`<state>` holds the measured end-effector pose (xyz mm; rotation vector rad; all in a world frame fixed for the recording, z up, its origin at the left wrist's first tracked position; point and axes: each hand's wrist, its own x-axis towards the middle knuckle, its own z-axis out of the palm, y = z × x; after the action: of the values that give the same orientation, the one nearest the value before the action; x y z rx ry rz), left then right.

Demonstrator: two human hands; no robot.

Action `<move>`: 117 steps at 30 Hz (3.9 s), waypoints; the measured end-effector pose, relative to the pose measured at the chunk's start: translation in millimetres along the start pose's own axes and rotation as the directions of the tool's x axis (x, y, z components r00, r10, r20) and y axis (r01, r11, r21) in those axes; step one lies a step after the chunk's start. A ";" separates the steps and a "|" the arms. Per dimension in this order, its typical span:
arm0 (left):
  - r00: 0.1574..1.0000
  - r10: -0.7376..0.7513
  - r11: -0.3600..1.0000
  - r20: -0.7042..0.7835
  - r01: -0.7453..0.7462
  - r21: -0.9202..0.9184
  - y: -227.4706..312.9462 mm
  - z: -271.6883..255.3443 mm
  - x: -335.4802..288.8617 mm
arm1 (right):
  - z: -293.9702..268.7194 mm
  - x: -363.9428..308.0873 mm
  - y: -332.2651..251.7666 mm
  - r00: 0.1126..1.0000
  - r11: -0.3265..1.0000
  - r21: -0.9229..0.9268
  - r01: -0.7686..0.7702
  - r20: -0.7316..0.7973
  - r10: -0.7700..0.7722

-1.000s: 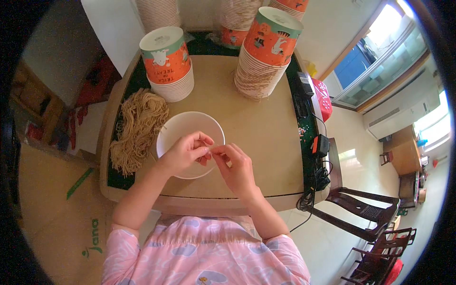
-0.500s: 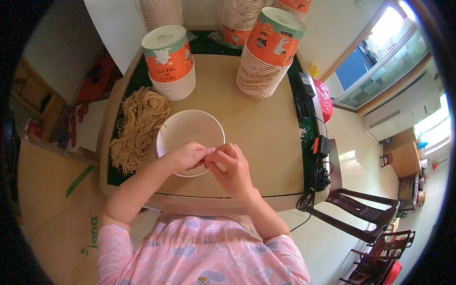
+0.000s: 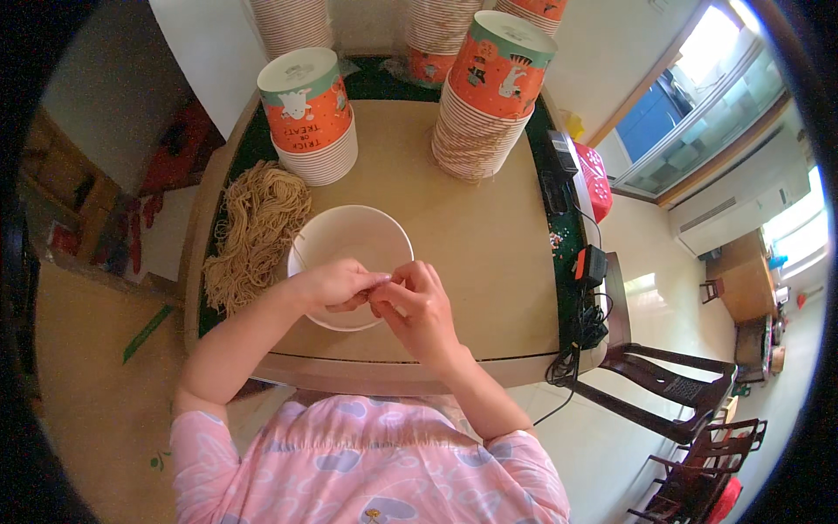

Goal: Thread a thin string through pre-punched holes in a paper cup to prepare it for packaging.

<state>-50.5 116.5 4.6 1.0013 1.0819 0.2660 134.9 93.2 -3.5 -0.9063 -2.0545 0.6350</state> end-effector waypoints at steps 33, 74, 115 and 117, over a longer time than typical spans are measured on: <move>0.447 0.861 0.388 -0.244 -0.265 0.883 -16.4 68.2 -35.2 | 12.5 -33.2 8.7 0.793 0.389 0.806 -0.447 0.155 0.590; 0.477 0.715 0.683 -0.510 -0.325 0.654 -15.5 71.8 -34.2 | 8.1 -36.9 16.1 0.846 0.402 0.809 -0.429 0.204 0.492; 0.541 0.565 0.825 -0.623 -0.393 0.407 -24.2 58.7 -39.1 | -1.9 -11.4 -15.6 0.982 0.982 0.043 -0.185 0.036 0.184; 0.537 0.573 0.819 -0.620 -0.403 0.408 -24.5 58.5 -39.2 | 0.4 -12.2 -13.7 0.989 0.988 0.028 -0.150 -0.004 0.150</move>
<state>-27.6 46.4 15.2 1.4573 1.5448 1.1218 134.7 75.2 0.1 -1.0528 -1.9800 0.7380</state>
